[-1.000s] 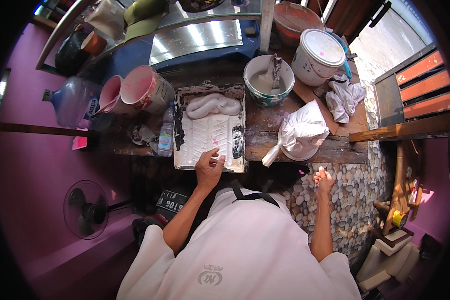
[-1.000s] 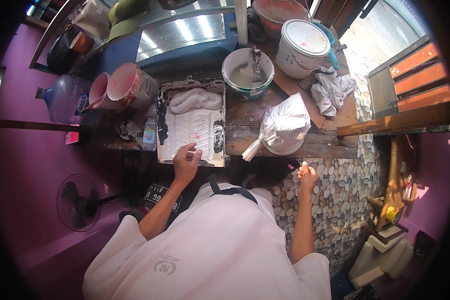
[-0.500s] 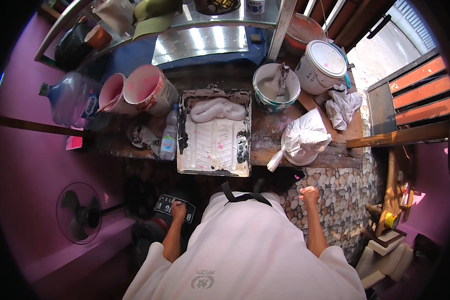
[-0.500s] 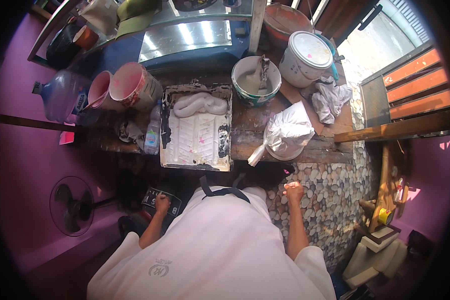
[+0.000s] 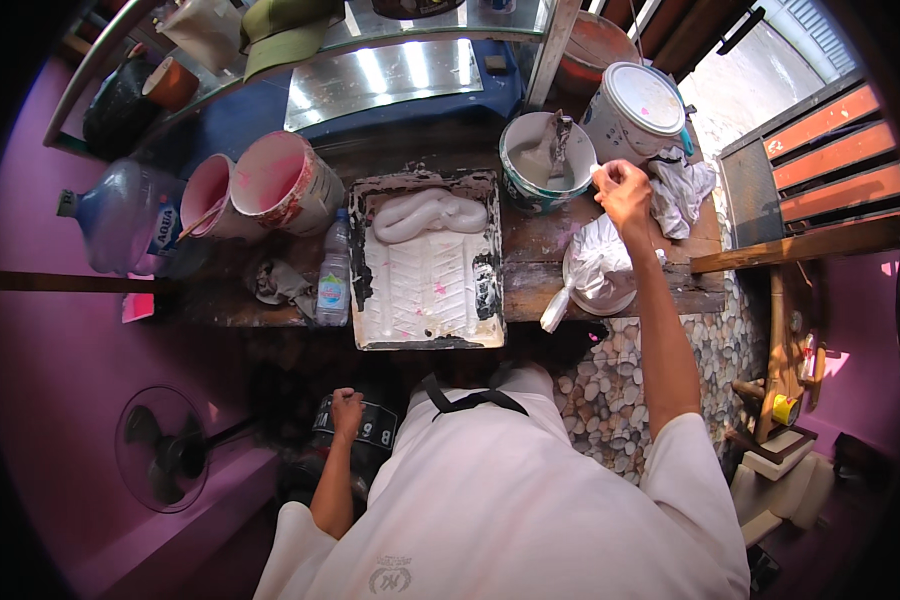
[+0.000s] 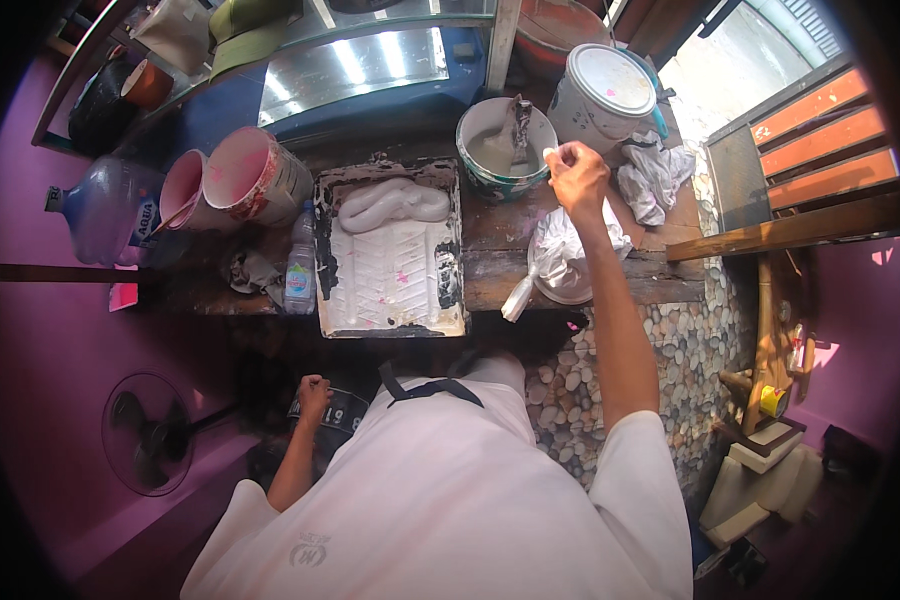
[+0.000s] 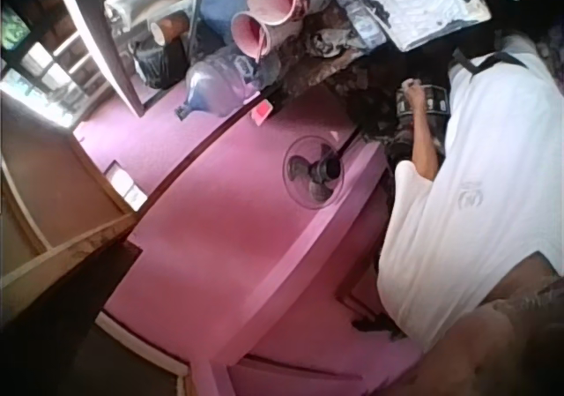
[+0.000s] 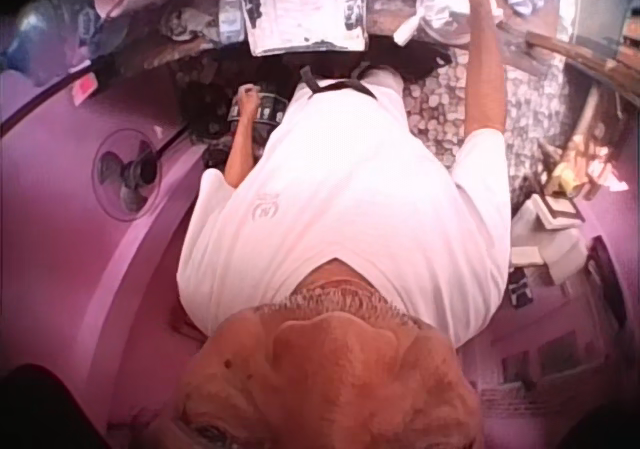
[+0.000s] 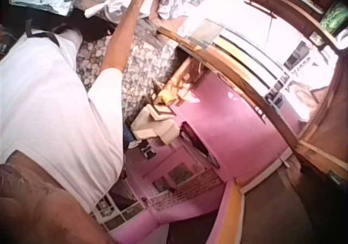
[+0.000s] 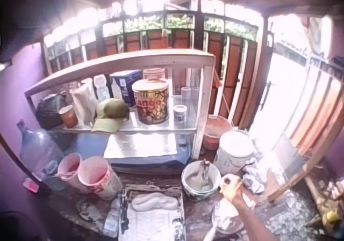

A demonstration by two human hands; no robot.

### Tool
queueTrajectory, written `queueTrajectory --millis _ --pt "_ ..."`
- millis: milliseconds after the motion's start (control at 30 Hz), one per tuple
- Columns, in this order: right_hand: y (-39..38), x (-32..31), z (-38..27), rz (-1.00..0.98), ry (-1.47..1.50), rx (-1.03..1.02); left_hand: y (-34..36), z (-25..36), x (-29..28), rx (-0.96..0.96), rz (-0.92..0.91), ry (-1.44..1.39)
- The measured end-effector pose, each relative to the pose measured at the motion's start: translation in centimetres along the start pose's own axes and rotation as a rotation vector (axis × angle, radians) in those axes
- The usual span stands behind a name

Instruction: The person prepares a white paint mixture in a tray by adding water from a bottle and stirring the mixture with a putty knife.

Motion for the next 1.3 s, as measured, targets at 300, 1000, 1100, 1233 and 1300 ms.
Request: queueTrajectory --millis 300,1000,1100,1233,1300 --pt "9.2 6.9 1.6 -0.179 -0.575 0.091 -4.6 -8.7 0.1 -0.278 0.033 -0.19" --pt "-16.7 15.4 9.5 -0.573 -0.439 0.081 3.6 13.5 4.8 0.111 0.315 0.108" --pt "-16.9 16.1 9.9 -0.49 -0.357 0.26 5.5 14.1 3.9 0.171 0.226 0.232" --pt "-17.1 17.0 13.3 -0.379 -0.12 0.42 7.6 12.6 3.6 0.088 0.106 0.096" --pt "-17.4 16.7 13.2 -0.326 0.0 0.444 7.6 12.1 3.6 0.12 0.092 0.108"
Point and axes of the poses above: each hand's wrist, its own y-axis towards the middle knuckle, its own x-axis out of the palm, z = x × y, the point moved 6 cm from there along y, towards the middle knuckle, and after that the axes turned 2 degrees about x, right-handed, at the moved point
